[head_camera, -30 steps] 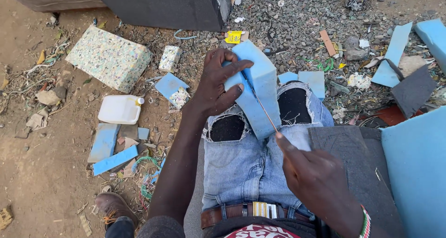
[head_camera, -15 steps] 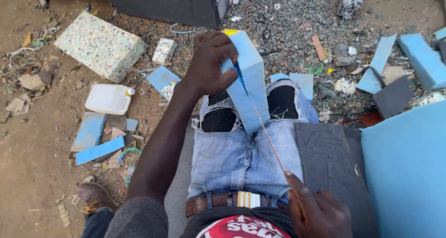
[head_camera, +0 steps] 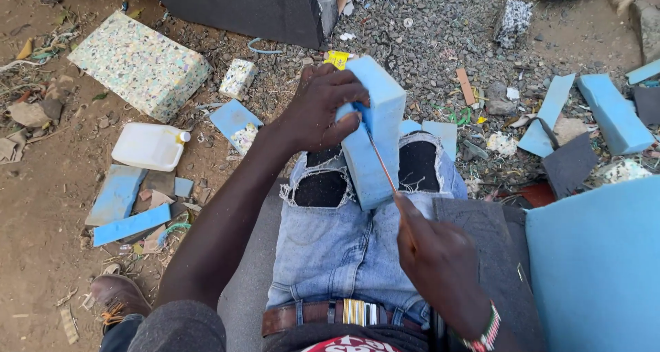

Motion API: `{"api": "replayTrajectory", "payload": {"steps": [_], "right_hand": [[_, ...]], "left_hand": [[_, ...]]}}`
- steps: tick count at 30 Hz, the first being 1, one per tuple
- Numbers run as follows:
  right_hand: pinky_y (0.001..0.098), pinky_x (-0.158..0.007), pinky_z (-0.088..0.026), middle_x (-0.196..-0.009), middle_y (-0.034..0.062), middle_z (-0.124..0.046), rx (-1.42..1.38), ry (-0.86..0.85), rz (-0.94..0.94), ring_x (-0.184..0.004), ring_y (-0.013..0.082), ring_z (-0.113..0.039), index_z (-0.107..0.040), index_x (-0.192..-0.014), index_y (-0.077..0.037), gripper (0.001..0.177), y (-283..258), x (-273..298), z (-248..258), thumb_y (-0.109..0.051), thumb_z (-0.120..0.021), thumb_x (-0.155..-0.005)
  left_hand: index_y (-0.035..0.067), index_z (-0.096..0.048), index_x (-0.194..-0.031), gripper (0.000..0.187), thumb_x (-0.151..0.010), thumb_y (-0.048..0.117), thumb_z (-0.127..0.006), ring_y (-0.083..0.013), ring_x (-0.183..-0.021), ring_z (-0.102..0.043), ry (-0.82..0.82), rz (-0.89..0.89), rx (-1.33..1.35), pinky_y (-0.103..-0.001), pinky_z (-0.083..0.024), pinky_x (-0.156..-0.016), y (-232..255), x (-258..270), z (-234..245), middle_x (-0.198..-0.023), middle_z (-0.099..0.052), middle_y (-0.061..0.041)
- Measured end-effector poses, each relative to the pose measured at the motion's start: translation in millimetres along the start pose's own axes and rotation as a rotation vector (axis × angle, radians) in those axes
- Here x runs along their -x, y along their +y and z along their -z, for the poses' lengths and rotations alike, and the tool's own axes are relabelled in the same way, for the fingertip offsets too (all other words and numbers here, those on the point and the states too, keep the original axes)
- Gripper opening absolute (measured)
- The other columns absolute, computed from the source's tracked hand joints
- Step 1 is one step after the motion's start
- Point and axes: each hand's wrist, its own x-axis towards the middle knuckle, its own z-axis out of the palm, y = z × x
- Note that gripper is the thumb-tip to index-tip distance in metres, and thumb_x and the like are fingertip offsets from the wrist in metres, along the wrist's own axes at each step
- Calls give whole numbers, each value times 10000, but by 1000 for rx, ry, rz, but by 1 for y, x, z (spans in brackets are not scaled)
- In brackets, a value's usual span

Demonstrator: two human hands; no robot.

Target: Cutting a piece of blue foam using a hacksaw blade

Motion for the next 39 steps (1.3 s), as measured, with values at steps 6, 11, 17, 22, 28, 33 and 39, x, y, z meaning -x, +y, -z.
{"api": "replayTrajectory", "payload": {"steps": [6,11,17,22,28,33,39], "right_hand": [[420,-387,-541,-610,59,-723,-77,-111,-22,-468,273,-682,-726,-1424,-218,409,8,-83,-53,-122,-669,-1030],[406,-383,-555,-616,77,-737,-13,-209,12,-461,262,-689,-708,-1432,-200,413,6,-91,-56,-123,-687,-1027],[475,-431,-522,-617,87,-714,4,-267,-47,-472,310,-657,-693,-1448,-220,454,7,-42,-22,-158,-688,-998],[482,-480,-443,-619,14,-674,-9,-256,-27,-454,255,-563,-619,-1518,-227,529,11,14,-4,-177,-668,-994],[396,-475,-513,-600,-21,-698,35,-219,-67,-447,150,-573,-680,-1479,-270,572,7,66,16,-178,-760,-920],[369,-510,-451,-517,63,-591,36,-148,-213,-431,163,-459,-774,-1373,-337,497,-2,94,30,-166,-831,-909],[393,-600,-529,-600,37,-687,-117,-49,-241,-499,233,-595,-787,-1324,-218,403,-17,85,27,-198,-794,-921]], "left_hand": [[185,-721,-1110,302,-886,338,-590,-416,-1009,-630,67,75,99,-542,-380,-920,-1,10,3,-1082,-714,-113],[163,-727,-1123,346,-864,328,-568,-436,-1004,-632,55,101,116,-562,-389,-918,-8,9,1,-1097,-716,-138],[187,-721,-1175,397,-844,327,-553,-388,-1031,-587,-18,80,88,-547,-346,-901,-6,5,8,-1172,-684,-74],[193,-719,-1252,453,-846,296,-547,-319,-1086,-557,-72,31,82,-538,-331,-904,-15,4,8,-1250,-660,-41],[169,-710,-1370,532,-903,295,-486,-361,-1240,-594,-125,19,104,-573,-339,-1010,-21,4,13,-1397,-656,-110],[194,-682,-1452,571,-933,309,-475,-382,-1312,-573,-180,26,69,-598,-308,-1014,-27,4,13,-1464,-643,-129],[134,-552,-603,407,-953,332,-622,-320,-597,-592,-463,218,-125,-719,-327,-1095,-42,-25,22,-544,-524,-53]]}}
